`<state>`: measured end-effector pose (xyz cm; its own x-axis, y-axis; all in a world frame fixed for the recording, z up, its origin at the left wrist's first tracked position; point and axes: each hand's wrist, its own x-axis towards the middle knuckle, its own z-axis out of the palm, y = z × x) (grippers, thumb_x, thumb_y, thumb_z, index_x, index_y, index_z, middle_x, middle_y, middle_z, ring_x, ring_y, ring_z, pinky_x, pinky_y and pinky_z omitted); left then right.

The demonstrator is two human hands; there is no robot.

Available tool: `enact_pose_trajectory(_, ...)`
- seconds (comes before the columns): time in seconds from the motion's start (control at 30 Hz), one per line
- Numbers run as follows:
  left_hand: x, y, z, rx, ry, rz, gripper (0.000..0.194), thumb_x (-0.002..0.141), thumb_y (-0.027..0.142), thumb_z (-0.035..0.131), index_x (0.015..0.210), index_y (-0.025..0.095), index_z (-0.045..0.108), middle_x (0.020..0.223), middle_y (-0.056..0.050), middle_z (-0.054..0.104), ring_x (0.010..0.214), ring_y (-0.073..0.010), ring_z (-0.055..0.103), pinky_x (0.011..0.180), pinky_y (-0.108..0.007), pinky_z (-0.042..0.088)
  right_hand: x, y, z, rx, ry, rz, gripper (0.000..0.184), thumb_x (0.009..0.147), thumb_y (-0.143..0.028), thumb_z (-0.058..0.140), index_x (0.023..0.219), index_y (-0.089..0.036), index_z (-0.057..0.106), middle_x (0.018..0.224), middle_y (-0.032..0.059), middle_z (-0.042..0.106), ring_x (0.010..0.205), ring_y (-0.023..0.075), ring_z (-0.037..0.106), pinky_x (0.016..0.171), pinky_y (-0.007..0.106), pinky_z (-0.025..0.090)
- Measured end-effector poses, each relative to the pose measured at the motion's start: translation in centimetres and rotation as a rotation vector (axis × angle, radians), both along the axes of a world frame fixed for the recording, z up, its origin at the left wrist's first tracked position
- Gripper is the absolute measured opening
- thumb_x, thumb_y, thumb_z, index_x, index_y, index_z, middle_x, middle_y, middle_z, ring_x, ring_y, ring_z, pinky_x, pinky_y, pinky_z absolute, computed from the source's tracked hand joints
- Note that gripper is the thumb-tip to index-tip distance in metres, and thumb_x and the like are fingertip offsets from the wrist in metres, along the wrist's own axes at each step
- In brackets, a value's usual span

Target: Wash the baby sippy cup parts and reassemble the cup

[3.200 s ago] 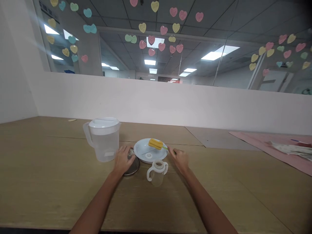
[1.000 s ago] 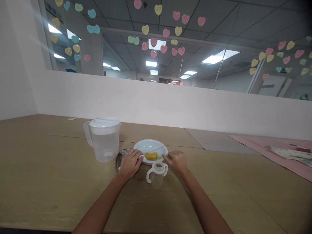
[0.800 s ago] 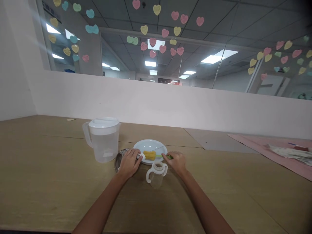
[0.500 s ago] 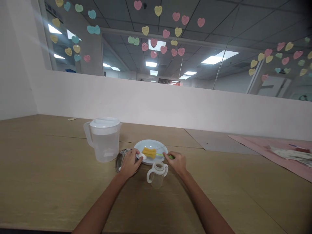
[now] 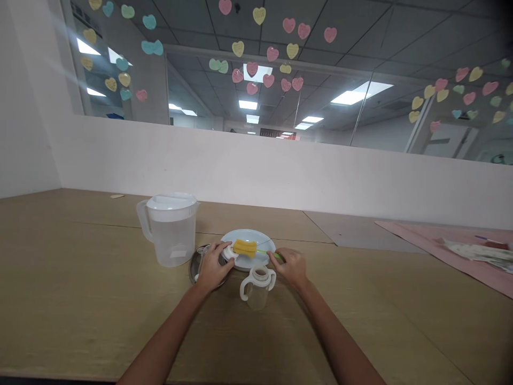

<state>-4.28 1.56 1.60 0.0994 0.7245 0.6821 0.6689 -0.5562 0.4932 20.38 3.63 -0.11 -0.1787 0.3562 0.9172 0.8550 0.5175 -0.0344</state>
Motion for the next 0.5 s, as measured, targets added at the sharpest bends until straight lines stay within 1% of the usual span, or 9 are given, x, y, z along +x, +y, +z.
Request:
enact_pose_trajectory(0.17,0.0,-0.1,0.3,0.053,-0.067,0.046,0.029,0.072,0.031,0.054,0.099,0.02,0.054,0.099,-0.005,0.058,0.096,-0.0219,0.055,0.086,-0.037,0.044,-0.1,-0.3,0.2,-0.04,0.1,0.055,0.032,0.081,-0.039,0.054,0.061,-0.016,0.064,0.057,0.0032,0.064,0.051,0.0102,0.055,0.054,0.021,0.036)
enact_pose_trajectory(0.23,-0.4,0.1,0.2,0.081,-0.106,0.097,0.022,0.073,0.031,0.052,0.091,0.019,0.053,0.091,-0.004,0.057,0.09,-0.0208,0.055,0.082,-0.035,0.044,-0.1,-0.4,0.3,-0.04,0.13,0.049,0.033,0.081,-0.039,0.053,0.061,-0.016,0.064,0.058,0.0033,0.065,0.05,0.0101,0.054,0.053,0.021,0.036)
enact_pose_trajectory(0.33,-1.3,0.5,0.1,0.095,-0.115,0.214,0.015,0.075,0.031,0.046,0.08,0.018,0.052,0.082,-0.003,0.053,0.08,-0.0191,0.054,0.076,-0.033,0.045,0.1,-0.3,0.3,-0.024,0.142,0.014,0.034,0.082,-0.04,0.053,0.059,-0.016,0.063,0.055,0.003,0.063,0.048,0.01,0.052,0.051,0.021,0.035)
enact_pose_trajectory(0.4,-2.0,0.8,0.1,0.064,-0.051,0.302,0.018,0.076,0.031,0.043,0.076,0.017,0.054,0.082,-0.005,0.052,0.079,-0.0193,0.053,0.073,-0.032,0.044,0.2,-0.2,0.2,-0.02,0.137,-0.005,0.035,0.082,-0.04,0.052,0.058,-0.016,0.062,0.054,0.0026,0.062,0.048,0.0098,0.052,0.051,0.021,0.034)
enact_pose_trajectory(0.5,-2.6,1.1,-0.1,-0.016,0.166,0.429,0.021,0.074,0.033,0.045,0.07,0.016,0.057,0.082,-0.008,0.052,0.08,-0.0223,0.053,0.072,-0.033,0.042,0.5,0.0,0.0,-0.012,0.098,-0.027,0.036,0.083,-0.039,0.052,0.058,-0.016,0.062,0.053,0.0023,0.061,0.048,0.0098,0.051,0.051,0.021,0.033)
